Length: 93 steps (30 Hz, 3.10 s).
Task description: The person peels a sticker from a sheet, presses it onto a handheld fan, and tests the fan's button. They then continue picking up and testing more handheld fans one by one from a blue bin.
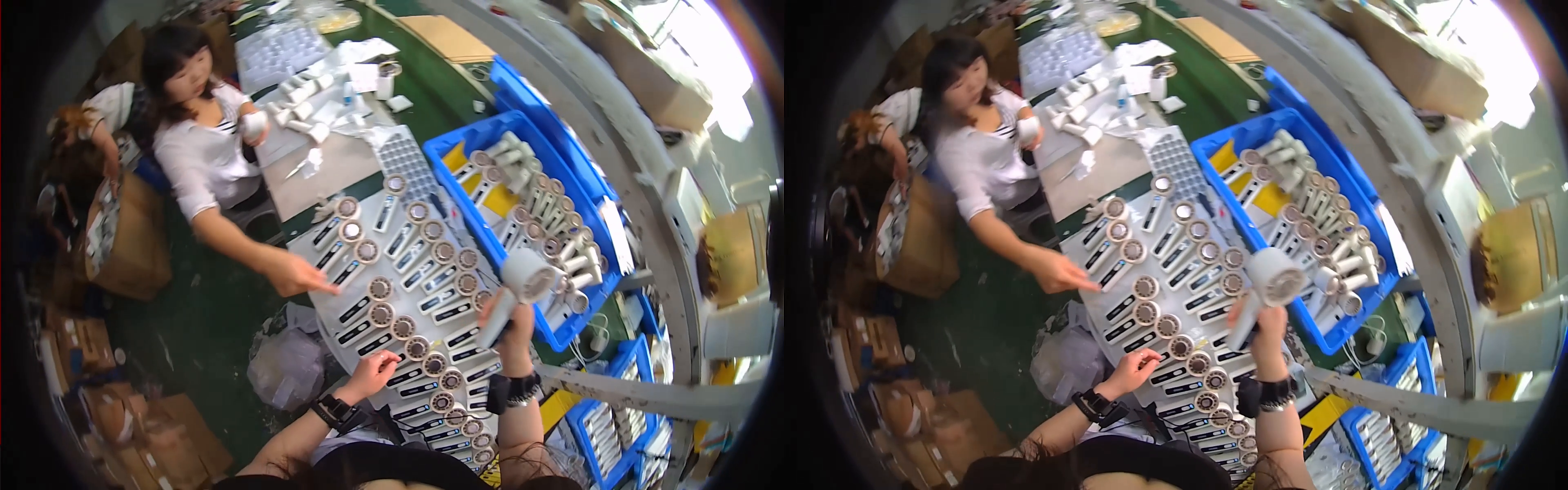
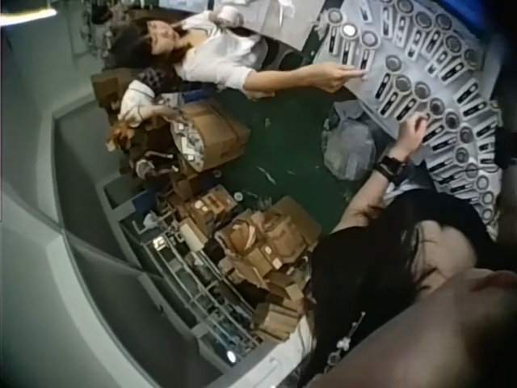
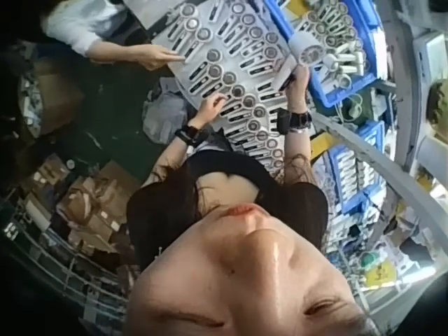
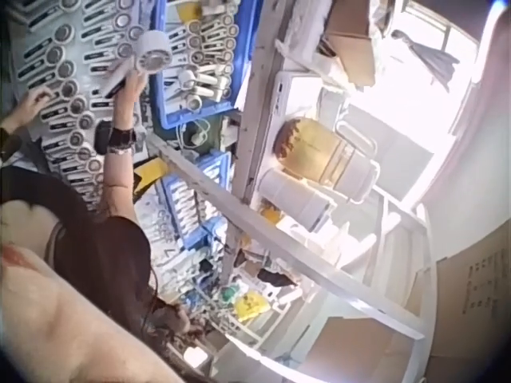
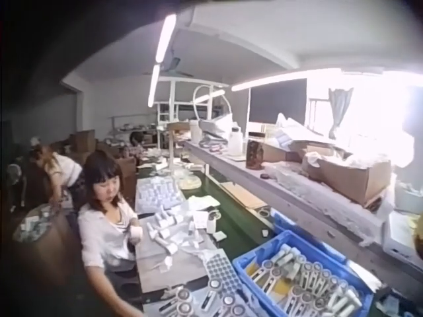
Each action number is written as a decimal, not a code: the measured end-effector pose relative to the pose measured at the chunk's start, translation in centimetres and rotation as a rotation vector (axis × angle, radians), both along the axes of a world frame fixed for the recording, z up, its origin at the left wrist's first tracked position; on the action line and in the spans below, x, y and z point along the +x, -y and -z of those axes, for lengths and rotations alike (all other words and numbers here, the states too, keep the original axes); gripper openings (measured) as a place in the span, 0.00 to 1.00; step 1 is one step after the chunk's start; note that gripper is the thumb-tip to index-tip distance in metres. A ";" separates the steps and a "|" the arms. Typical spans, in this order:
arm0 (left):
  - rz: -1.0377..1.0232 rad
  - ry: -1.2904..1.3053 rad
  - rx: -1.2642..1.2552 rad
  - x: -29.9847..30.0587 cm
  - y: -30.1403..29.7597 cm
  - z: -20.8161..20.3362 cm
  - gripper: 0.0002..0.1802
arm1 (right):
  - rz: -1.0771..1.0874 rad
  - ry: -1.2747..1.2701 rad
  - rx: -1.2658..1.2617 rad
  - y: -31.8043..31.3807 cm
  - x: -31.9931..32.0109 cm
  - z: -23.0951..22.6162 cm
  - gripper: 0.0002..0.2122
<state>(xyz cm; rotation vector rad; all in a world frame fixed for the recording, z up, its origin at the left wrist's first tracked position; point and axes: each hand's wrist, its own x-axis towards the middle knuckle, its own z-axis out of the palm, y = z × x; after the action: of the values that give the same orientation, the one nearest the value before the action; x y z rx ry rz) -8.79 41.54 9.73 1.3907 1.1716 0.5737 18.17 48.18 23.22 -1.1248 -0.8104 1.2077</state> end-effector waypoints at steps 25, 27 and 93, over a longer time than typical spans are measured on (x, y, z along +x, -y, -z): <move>0.130 0.042 0.141 -0.3 2.7 -1.7 0.09 | 0.890 1.007 0.519 11.4 0.0 -14.5 0.32; 0.146 0.026 0.134 0.1 3.3 -2.0 0.09 | 0.900 0.929 0.531 12.7 0.1 -13.3 0.33; 0.435 0.390 -0.843 4.7 13.2 -6.5 0.17 | -0.101 0.344 -0.519 34.3 -4.6 5.7 0.14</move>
<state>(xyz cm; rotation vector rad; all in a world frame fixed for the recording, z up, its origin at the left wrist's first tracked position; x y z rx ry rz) -4.12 28.36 16.22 0.7134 0.6308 0.0047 13.62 13.92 17.49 -1.7677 -0.8390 1.3712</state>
